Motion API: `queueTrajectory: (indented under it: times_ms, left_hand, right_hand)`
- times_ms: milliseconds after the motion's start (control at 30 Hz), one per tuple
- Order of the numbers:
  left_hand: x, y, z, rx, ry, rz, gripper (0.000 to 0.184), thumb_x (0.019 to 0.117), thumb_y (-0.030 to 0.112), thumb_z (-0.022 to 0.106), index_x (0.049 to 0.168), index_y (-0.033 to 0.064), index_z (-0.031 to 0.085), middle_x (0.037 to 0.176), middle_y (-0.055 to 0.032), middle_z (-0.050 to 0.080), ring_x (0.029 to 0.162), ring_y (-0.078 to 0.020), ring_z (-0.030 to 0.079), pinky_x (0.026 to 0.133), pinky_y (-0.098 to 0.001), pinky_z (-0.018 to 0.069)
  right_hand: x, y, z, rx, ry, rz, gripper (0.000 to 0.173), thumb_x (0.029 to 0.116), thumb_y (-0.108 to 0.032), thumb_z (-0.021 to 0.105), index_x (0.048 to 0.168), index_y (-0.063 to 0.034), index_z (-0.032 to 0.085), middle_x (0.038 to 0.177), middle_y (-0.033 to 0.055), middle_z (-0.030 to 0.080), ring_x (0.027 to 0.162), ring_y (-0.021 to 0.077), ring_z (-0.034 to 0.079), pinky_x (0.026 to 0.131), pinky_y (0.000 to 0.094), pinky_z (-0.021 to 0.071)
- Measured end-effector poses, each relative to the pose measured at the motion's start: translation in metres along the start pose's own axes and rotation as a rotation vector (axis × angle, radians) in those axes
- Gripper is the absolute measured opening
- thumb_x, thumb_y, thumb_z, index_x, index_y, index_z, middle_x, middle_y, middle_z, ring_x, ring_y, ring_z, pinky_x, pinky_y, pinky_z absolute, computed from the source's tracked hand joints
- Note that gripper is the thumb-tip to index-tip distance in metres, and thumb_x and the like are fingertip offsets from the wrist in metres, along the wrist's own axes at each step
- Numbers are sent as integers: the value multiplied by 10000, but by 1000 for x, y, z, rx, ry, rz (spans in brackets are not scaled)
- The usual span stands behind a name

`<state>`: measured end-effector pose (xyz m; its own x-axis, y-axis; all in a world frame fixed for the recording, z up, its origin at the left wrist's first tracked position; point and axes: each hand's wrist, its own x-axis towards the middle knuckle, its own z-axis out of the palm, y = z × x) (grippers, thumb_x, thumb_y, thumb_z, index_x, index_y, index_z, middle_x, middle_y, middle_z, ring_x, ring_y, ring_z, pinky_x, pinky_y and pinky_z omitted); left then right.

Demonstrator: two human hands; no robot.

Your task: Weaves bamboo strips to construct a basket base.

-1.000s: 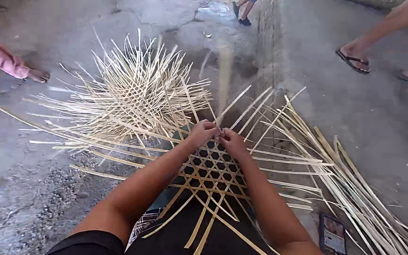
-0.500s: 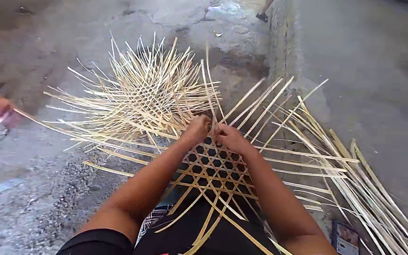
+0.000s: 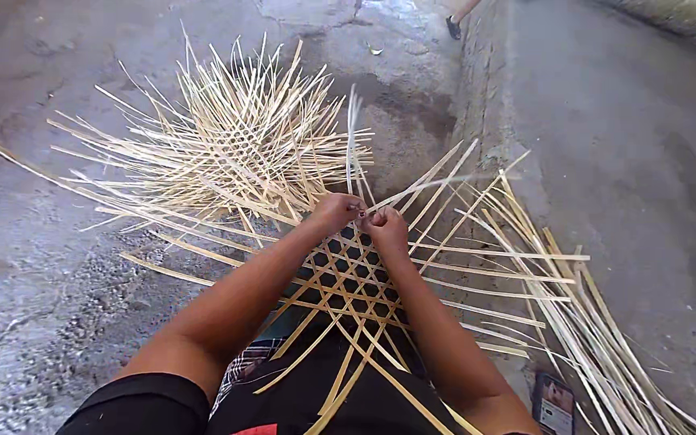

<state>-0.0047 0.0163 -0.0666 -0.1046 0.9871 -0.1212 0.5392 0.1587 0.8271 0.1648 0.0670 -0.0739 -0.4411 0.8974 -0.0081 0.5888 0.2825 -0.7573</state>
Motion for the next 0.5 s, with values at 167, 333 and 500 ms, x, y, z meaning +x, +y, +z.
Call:
queueTrajectory:
  times_ms: [167,333,500]
  left_hand:
    - [6,-9,5,-89,9,-11,203,1004,168,644,1183,137,734,1039,-91,736,946,-241,691,902,-538,532]
    - [2,-14,14,-151,3,93,183,1020,176,623,1165,159,733,993,-62,721,851,-194,658,829,-490,528]
    - [-1,-19,9,-186,36,142,173,1023,174,623,1155,153,732,1037,-34,726,843,-149,657,818,-427,542]
  right_hand:
    - [6,10,-25,293,152,142,491,1004,-115,591,1465,-22,449,1321,195,610,871,263,723,746,447,628]
    - [34,11,-49,461,-172,328,389,1074,-155,530,1454,-72,507,1211,148,687,805,218,732,679,356,620]
    - [24,32,-27,654,39,159,228,1087,-242,454,1049,-79,609,690,-32,551,503,47,482,483,211,448]
